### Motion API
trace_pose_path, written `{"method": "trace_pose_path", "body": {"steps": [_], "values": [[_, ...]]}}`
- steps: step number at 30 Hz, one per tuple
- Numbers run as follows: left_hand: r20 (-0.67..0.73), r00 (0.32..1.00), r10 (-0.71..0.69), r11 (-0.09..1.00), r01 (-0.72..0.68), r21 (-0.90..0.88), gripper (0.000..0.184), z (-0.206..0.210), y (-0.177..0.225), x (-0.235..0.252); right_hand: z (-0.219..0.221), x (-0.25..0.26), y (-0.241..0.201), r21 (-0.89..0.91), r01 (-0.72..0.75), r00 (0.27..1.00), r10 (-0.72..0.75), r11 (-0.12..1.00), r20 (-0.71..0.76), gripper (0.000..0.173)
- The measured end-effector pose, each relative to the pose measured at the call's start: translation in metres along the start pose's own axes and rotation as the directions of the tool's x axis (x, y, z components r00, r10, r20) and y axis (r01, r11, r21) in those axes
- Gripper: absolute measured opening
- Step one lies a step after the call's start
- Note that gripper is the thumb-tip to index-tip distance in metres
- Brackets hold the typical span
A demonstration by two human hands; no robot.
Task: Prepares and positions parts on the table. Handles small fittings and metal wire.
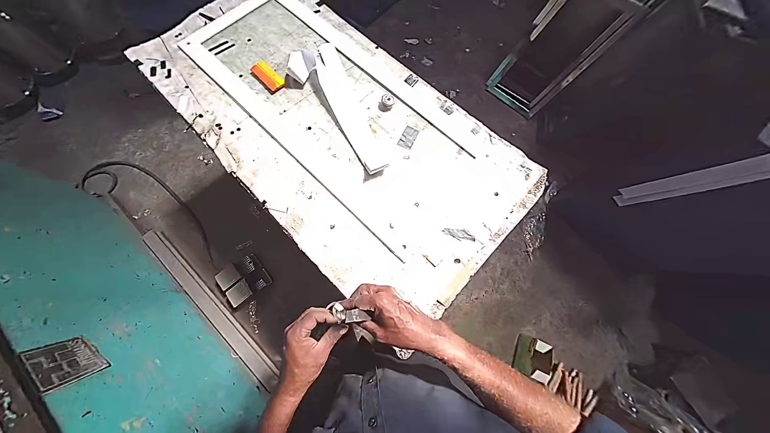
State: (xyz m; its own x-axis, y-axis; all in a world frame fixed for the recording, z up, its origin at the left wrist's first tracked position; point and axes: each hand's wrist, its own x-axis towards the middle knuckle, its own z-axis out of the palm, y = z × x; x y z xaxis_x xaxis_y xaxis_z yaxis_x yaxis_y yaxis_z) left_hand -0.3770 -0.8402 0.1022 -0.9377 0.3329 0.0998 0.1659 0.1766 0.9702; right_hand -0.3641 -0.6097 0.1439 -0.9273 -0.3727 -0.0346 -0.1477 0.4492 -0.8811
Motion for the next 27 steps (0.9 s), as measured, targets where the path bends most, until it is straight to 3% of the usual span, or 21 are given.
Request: {"method": "trace_pose_path", "body": {"steps": [3,6,7,10,13,17,20,24,27], "values": [[-0.023,1.0,0.018,0.999,-0.018,0.039,0.024,-0.041,0.003,-0.005,0.023,0.009,-0.03,-0.108,-0.055,0.997,0.061,0.993,0.045,0.031],[0.034,0.999,0.042,0.998,-0.044,0.038,0.058,-0.067,0.009,0.003,0.04,0.02,-0.052,-0.113,-0.038,0.999,0.04,0.993,0.02,0.031],[0.052,0.997,0.053,0.994,-0.057,0.091,0.061,-0.074,0.01,0.007,0.045,0.024,-0.057,-0.115,-0.025,1.0,0.026,0.993,0.014,0.031],[0.096,0.988,0.123,0.948,-0.146,0.283,0.032,-0.092,0.015,0.017,0.053,0.032,-0.067,-0.126,-0.006,1.0,0.004,0.992,-0.011,0.033],[0.115,0.981,0.155,0.929,-0.185,0.32,0.024,-0.098,0.019,0.028,0.055,0.037,-0.07,-0.118,0.005,0.998,-0.012,0.993,-0.061,0.034],[0.162,0.973,0.166,0.954,-0.2,0.225,0.024,-0.097,0.02,0.054,0.056,0.042,-0.064,-0.029,0.085,0.963,-0.089,0.996,-0.255,0.035],[0.245,0.959,0.142,0.988,-0.153,0.026,0.019,-0.097,0.018,0.074,0.051,0.047,-0.063,-0.021,0.043,0.935,-0.048,0.999,-0.352,0.038],[0.318,0.946,0.067,0.985,-0.012,-0.171,0.016,-0.096,0.013,0.107,0.038,0.065,-0.045,-0.103,-0.04,0.914,-0.005,0.994,-0.405,0.039],[0.295,0.954,0.041,0.969,0.034,-0.247,0.015,-0.095,0.006,0.147,0.027,0.084,-0.021,-0.148,-0.064,0.931,0.005,0.987,-0.366,0.043]]}}
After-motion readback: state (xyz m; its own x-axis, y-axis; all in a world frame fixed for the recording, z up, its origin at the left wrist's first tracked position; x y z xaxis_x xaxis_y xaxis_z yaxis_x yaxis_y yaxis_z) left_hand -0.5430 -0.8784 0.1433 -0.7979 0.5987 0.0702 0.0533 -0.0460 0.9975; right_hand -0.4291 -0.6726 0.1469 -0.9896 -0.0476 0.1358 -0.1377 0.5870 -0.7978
